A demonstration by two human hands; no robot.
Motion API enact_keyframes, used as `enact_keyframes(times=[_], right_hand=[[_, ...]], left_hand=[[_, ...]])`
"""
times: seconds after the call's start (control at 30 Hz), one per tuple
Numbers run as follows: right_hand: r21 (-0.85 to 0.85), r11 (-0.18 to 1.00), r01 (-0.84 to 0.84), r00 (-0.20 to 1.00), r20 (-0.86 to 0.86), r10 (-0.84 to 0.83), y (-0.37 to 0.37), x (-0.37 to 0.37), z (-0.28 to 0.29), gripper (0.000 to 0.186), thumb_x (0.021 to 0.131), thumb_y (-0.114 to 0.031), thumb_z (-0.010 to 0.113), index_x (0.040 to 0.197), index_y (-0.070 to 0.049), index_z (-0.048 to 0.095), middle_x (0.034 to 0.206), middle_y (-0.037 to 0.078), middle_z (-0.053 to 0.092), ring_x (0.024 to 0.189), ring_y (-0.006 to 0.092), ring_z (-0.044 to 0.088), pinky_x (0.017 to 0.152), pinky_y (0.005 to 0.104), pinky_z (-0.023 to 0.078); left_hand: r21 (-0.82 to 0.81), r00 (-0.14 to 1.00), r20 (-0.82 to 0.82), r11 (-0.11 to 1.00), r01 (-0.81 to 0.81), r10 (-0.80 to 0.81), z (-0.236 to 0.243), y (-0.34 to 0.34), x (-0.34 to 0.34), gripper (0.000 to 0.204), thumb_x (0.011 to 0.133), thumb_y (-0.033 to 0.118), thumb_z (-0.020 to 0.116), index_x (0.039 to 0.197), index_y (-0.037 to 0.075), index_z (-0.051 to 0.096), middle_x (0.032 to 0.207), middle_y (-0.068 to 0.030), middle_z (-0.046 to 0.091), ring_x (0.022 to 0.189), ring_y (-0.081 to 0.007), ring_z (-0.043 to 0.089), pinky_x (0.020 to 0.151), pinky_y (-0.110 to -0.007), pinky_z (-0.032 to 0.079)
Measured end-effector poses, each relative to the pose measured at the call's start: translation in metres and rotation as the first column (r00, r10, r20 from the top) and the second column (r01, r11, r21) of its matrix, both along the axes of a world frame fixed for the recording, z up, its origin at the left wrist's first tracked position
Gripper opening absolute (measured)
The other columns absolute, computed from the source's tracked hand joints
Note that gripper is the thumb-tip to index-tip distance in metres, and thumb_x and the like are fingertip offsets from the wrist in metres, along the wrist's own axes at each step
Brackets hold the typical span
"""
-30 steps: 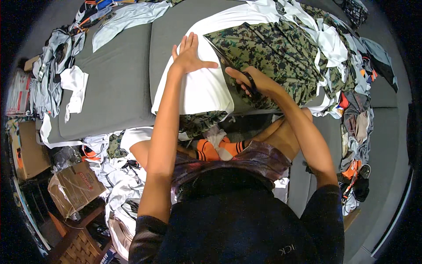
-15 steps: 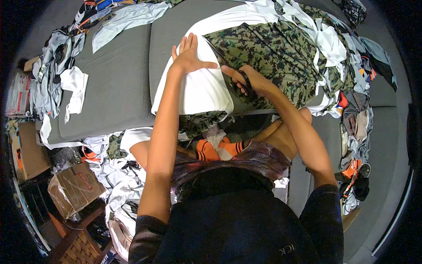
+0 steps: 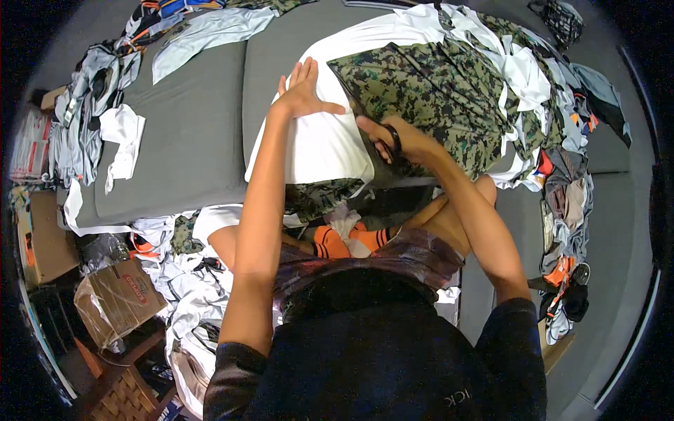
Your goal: Cutting shapes out of camouflage patterned fabric using a pair of scissors.
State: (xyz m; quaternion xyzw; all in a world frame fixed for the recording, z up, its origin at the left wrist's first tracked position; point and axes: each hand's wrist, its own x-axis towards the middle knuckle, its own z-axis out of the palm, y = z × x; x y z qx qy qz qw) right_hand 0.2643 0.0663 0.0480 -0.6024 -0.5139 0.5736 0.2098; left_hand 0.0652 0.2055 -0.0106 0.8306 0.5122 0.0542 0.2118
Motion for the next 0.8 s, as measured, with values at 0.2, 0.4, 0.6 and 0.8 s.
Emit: enact_keyframes(times=[0.2,0.4,0.6,0.8], right_hand=[[-0.123,0.988,0.091,0.988,-0.117,-0.105,0.003,-0.006,-0.002,0.062,0.083,-0.065,0.059,0.061,-0.007,0.051,0.050,0.003,0.048,0.040,0.0122,0.041,0.041,0.0244,0.034],[-0.053,0.997,0.060,0.997,-0.052,-0.063,0.019,-0.015,0.002,0.063,0.082,-0.066,0.058,0.062,-0.007,0.053,0.051,0.003,0.050,0.041,0.0128,0.045,0.040,0.0247,0.034],[-0.021,0.998,0.055,0.998,-0.018,-0.056,0.025,-0.020,0.003,0.065,0.081,-0.068,0.058,0.063,-0.006,0.053,0.050,0.003,0.049,0.040,0.0122,0.044,0.039,0.0237,0.032],[-0.013,0.999,0.043,0.999,0.016,-0.043,0.029,-0.022,0.003,0.065,0.081,-0.068,0.058,0.061,-0.006,0.054,0.050,0.003,0.049,0.041,0.0122,0.044,0.040,0.0233,0.033]], left_hand=[[-0.033,0.997,0.049,0.998,0.061,-0.059,-0.007,0.008,-0.012,0.133,0.056,0.069,0.072,0.151,0.002,0.008,0.160,-0.0093,0.004,0.148,-0.0217,0.001,0.117,-0.045,0.007],[-0.014,0.999,0.019,0.999,0.039,-0.039,-0.008,0.006,-0.011,0.132,0.057,0.070,0.071,0.151,0.003,0.008,0.160,-0.0093,0.004,0.148,-0.0208,0.001,0.117,-0.043,0.008],[-0.007,0.998,0.044,0.999,0.036,-0.036,-0.008,0.005,-0.011,0.132,0.057,0.070,0.071,0.151,0.003,0.008,0.160,-0.0099,0.004,0.147,-0.0214,0.002,0.117,-0.043,0.008],[0.000,0.998,0.051,0.999,0.038,-0.038,-0.008,0.005,-0.012,0.133,0.057,0.071,0.072,0.151,0.002,0.009,0.160,-0.0106,0.005,0.147,-0.0221,0.003,0.117,-0.043,0.008]])
